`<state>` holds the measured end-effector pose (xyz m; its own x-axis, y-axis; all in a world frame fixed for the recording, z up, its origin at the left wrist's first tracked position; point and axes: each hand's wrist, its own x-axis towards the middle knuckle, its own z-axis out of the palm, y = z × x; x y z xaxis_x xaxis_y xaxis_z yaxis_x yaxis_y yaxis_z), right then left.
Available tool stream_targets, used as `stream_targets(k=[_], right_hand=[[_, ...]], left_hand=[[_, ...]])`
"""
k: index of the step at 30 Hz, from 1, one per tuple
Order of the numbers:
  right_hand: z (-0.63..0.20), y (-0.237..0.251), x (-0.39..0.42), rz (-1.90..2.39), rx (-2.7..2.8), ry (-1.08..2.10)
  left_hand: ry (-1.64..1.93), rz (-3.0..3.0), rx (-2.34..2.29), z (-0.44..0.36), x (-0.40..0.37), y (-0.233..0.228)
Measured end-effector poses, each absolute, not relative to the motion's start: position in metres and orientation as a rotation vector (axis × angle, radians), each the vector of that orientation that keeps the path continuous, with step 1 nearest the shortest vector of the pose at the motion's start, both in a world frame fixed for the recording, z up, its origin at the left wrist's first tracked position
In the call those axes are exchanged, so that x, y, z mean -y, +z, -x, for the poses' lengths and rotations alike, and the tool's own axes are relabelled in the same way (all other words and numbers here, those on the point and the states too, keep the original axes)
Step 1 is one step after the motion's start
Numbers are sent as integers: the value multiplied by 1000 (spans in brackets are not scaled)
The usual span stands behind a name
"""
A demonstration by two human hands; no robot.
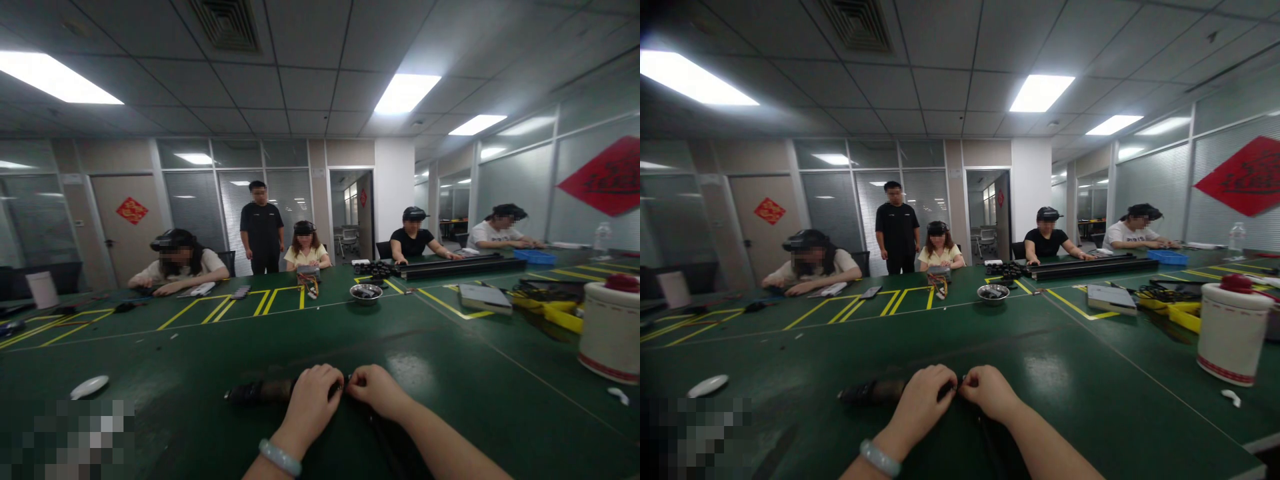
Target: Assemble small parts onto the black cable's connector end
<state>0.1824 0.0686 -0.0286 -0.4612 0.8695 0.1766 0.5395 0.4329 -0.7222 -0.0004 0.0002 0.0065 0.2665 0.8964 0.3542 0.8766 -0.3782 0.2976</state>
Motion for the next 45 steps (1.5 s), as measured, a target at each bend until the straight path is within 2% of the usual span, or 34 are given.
stream_targets(k=[8,21,29,34,45], right_hand=[[-183,-28,-67,1169,2160,785],[-180,-24,-62,1196,2262,520],[-176,-24,-61,1278,2265,459],[-174,-18,-53,1197,2248,359],[-171,-22,-54,1077,2230,477]], left_hand=[[684,-2400,-1831,-3,2,8],[759,-2466,-1746,0,-3,3],[679,-2458,-1786,0,-2,5],[692,-2459,-1803,0,-3,2],[644,-2438,-1863,-3,-1,6]])
